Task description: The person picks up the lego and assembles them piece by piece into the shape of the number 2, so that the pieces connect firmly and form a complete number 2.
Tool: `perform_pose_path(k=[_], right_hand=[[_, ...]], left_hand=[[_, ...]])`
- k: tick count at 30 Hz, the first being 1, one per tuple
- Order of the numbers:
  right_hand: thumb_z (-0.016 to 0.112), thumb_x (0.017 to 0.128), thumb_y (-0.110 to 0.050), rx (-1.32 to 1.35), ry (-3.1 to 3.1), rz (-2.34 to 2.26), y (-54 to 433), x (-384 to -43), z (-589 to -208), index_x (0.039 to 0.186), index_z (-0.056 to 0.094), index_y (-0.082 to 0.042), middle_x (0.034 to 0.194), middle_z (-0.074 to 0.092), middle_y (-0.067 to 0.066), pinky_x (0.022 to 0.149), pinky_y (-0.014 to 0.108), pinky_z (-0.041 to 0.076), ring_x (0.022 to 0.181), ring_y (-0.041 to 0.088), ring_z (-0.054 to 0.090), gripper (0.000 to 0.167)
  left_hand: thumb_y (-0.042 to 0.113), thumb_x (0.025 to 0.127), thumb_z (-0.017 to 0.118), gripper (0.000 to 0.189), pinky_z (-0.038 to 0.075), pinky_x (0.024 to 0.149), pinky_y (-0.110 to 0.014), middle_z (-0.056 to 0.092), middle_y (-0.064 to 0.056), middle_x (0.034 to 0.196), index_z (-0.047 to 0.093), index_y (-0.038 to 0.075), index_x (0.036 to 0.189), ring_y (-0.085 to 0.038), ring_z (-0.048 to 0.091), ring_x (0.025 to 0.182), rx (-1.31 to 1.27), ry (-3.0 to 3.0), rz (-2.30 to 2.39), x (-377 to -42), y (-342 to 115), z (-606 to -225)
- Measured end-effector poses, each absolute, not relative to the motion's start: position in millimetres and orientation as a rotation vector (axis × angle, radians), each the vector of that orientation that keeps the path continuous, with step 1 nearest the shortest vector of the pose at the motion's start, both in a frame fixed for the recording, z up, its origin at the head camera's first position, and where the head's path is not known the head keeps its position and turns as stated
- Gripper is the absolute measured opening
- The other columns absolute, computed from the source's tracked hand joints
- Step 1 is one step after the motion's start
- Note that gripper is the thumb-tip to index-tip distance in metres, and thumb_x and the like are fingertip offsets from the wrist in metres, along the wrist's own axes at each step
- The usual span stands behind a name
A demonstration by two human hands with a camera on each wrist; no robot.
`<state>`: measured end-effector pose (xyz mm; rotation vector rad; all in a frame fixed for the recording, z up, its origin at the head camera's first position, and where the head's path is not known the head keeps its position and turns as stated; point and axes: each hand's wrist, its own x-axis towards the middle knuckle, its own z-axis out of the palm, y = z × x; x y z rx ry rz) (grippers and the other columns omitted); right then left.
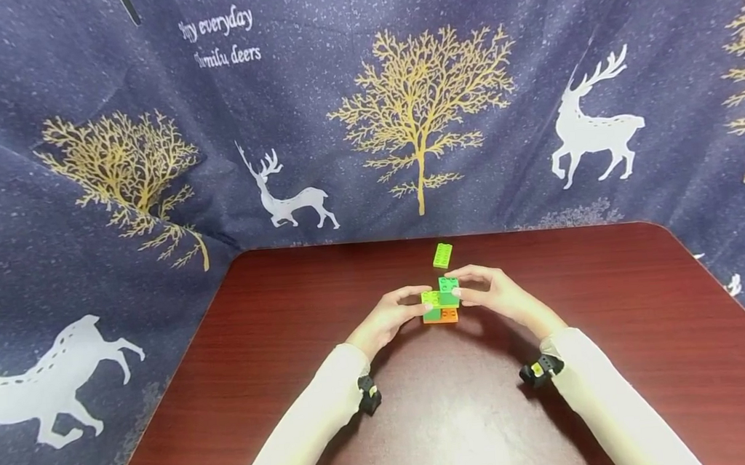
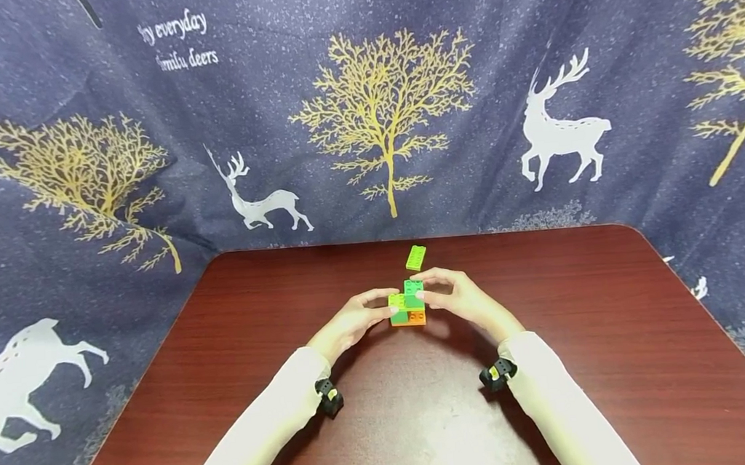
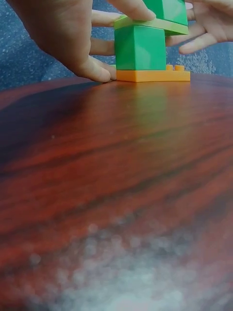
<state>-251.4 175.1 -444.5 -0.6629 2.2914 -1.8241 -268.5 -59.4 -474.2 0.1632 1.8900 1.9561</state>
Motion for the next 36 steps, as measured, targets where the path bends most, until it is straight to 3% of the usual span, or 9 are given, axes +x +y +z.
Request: perform_pose_path(k=[4,10,20,24,36], right_hand=[[0.067,0.091,-0.011,-0.633,2.175,-1.901,174.1,-251.1,-446.4,0.127,0.058,-0.002,0.126,0.056,0.023,0.085,0.052,0.052,0.102,0.026,0.063,0.038],[0.065,0.091,-0.007,-0.682,2.144,-1.938,174.6,-250.1,-449.0,0.127,0.056,0.002,0.128,0.056,0.024,0.085,0.047,0.053,0.102,0.021,0.063,0.038],[0.065,0.091,-0.007,-0.654,2.130,-1.976,172.9,-253.0,-451.1,0.127,0.055,0.006,0.127,0.057,0.024,0.084,0.053,0.051,0.096,0.018,0.064,0.039],[0.063,0.092,-0.004,-0.664,2.106,-2.001,172.2,-254.0,-452.3,0.128,0.054,0.009,0.129,0.054,0.027,0.083,0.049,0.053,0.100,0.016,0.064,0.039],[0.065,0.092,-0.010,-0.721,2.186,-1.841,178.6,-255.8,-448.1,0.128,0.057,-0.001,0.126,0.058,0.023,0.087,0.053,0.051,0.108,0.026,0.061,0.038]], left_hand=[[0.001,0.084,0.071,0.041,0.050,0.089,-0.029,0.064,-0.011,0.118,0.064,0.005,0.124,-0.014,0.063,0.093,0.143,1.900,1.951,-268.1,-59.2,-475.4],[0.002,0.084,0.071,0.042,0.050,0.091,-0.032,0.065,-0.009,0.116,0.064,0.005,0.125,-0.014,0.063,0.094,0.135,1.881,1.957,-267.6,-58.1,-477.2],[0.002,0.084,0.072,0.041,0.050,0.090,-0.031,0.065,-0.010,0.116,0.064,0.005,0.125,-0.015,0.063,0.095,0.143,1.877,1.962,-266.8,-58.6,-472.1],[0.002,0.084,0.072,0.041,0.050,0.091,-0.031,0.065,-0.010,0.114,0.064,0.006,0.124,-0.016,0.064,0.094,0.144,1.859,1.972,-267.1,-58.9,-471.7],[0.004,0.084,0.072,0.042,0.049,0.093,-0.034,0.064,-0.009,0.117,0.064,0.006,0.125,-0.015,0.064,0.094,0.150,1.892,1.946,-266.4,-60.1,-474.0]])
